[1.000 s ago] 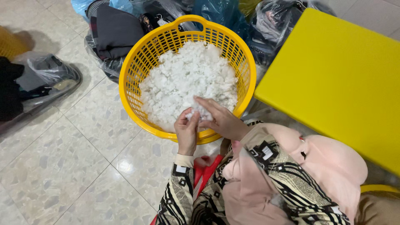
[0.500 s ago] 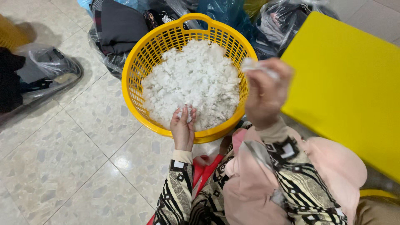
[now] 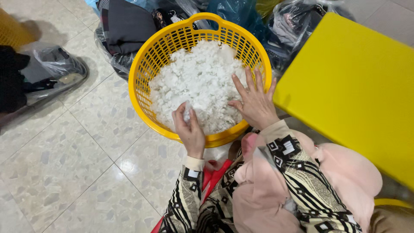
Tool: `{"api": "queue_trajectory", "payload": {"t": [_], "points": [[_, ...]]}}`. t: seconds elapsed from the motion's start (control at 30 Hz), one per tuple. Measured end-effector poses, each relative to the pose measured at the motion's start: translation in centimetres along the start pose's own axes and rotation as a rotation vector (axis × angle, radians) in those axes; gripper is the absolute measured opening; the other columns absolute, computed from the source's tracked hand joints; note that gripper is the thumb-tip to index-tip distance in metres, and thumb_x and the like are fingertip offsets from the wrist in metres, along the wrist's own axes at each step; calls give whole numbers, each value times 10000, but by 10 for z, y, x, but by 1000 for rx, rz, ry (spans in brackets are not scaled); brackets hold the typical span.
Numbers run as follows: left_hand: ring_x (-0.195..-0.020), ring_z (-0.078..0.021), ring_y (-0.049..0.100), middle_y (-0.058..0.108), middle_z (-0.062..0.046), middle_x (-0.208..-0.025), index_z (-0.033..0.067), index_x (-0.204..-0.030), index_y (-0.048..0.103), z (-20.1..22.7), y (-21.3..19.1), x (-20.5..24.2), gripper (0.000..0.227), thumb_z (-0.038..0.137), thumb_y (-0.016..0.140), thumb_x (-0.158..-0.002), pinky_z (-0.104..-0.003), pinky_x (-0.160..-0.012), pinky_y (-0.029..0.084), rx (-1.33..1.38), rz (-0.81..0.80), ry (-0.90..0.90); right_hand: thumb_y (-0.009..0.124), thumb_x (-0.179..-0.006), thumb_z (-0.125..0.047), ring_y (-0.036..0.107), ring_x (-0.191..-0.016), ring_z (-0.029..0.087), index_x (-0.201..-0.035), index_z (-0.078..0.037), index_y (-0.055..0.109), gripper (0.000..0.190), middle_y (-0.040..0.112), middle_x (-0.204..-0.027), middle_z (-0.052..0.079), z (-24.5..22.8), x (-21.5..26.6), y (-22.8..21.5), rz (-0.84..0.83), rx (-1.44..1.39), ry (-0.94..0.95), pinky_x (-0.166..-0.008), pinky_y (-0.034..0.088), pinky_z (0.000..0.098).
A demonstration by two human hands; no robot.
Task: The person repeatedly takes handfuls of white synthetic stuffing from a yellow basket and pushes it into the opening of a pink plush toy held on their lap. The person works by hand, repeatedly filling the toy's interior.
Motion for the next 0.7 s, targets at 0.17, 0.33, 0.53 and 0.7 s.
{"api": "queue_trajectory", "payload": {"t": [0.17, 0.33, 0.53, 0.7], "points": [[-1355, -371, 369, 389, -160, -1508, 233, -1556, 423, 18, 18, -42, 694, 301, 726, -935, -551, -1093, 406, -702, -272, 236, 585, -947, -566, 112, -1551, 435, -1627, -249, 298, 804, 175, -1687, 195, 1, -1, -22, 26, -31, 32, -1094, 62, 829], [-1518, -495, -170, -153, -170, -1664, 193, -1630, 73, 10, 32, -56, 1219, 687, 775, -766, -866, -1089, 28, -1074, -706, -33, 594, -938, -553, 86, -1541, 454, -1620, -211, 289, 822, 161, -1679, 219, 0, 5, -58, 29, -83, 38, -1065, 45, 836], [-1606, -487, 195, 173, -257, -1719, 98, -1640, 328, 56, 48, -13, 774, 322, 746, -1028, -591, -1306, 273, -307, -650, 345, 622, -1034, -401, 220, -1492, 496, -1624, -100, 336, 722, 271, -1627, 296, 19, 52, -124, -7, -214, -8, -1110, 175, 733], [-1447, -324, 545, 527, -123, -1516, 117, -1318, 669, 121, 22, 63, 324, 132, 706, -996, -436, -1236, 467, 41, -1046, 325, 627, -973, -194, 639, -884, 265, -1380, -53, 526, 443, 681, -1083, 143, 28, 162, -162, -154, -430, 31, -731, 517, 366]]}}
Point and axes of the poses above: each hand's wrist, its own x-axis away from the middle knuckle, its own y-axis out of the palm, z = x × y, the point moved 2 cm from there along -x, towards the middle knuckle
